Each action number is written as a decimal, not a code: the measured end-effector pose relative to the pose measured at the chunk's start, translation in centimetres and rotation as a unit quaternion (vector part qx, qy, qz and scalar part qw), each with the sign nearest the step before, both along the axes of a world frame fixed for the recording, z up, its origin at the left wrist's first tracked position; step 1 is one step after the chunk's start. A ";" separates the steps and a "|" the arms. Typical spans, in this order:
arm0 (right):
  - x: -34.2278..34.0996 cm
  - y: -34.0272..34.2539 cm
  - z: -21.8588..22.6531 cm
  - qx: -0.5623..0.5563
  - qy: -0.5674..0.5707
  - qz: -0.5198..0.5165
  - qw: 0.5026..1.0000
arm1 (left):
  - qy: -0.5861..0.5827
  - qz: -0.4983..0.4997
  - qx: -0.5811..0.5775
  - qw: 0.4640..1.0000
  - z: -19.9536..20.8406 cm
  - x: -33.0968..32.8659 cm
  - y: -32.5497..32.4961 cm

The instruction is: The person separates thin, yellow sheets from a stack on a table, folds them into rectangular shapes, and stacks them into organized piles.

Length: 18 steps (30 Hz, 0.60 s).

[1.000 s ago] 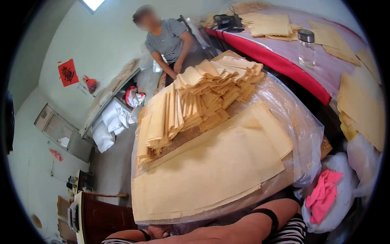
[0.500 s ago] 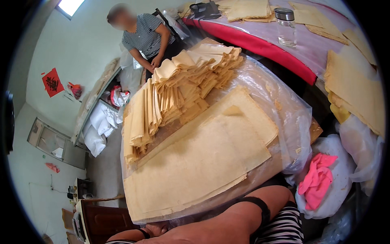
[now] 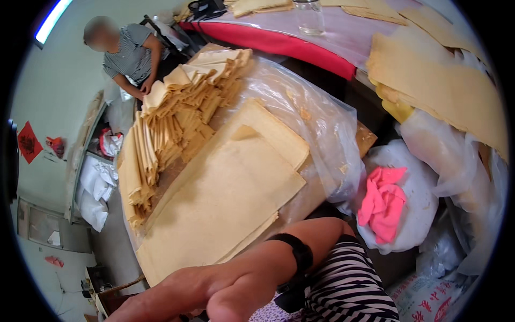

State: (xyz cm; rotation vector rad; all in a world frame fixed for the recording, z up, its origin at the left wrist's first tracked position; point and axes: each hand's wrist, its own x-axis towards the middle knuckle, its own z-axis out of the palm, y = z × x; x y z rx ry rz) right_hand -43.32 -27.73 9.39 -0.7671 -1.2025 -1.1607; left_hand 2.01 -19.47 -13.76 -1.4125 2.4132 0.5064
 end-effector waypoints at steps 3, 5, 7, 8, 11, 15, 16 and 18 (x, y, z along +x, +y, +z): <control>-0.9 0.3 -0.2 0.016 0.020 0.049 0.998 | -0.002 0.003 -0.006 1.000 0.1 -0.1 0.0; -2.3 0.3 -0.3 0.024 0.069 0.085 0.994 | -0.001 0.008 -0.005 1.000 -0.2 0.0 0.4; -2.4 -0.2 -0.1 0.009 0.103 0.038 0.994 | 0.002 0.007 -0.011 1.000 -0.1 -0.2 0.1; -2.5 -0.2 -0.3 0.013 0.131 0.036 0.991 | 0.002 0.009 -0.010 1.000 -0.1 0.0 0.3; -0.8 -0.6 -1.0 -0.025 0.113 0.015 0.993 | 0.001 0.006 -0.016 1.000 0.3 0.5 0.8; -0.3 -0.3 -0.5 -0.017 0.061 0.061 0.996 | 0.008 -0.004 -0.017 1.000 0.6 1.4 1.9; -0.6 -0.7 -0.3 -0.030 0.039 0.062 0.997 | 0.009 -0.011 -0.019 1.000 0.8 1.2 1.7; -0.4 0.2 0.2 0.005 -0.003 0.102 0.995 | 0.013 -0.024 -0.022 0.999 1.1 1.1 1.7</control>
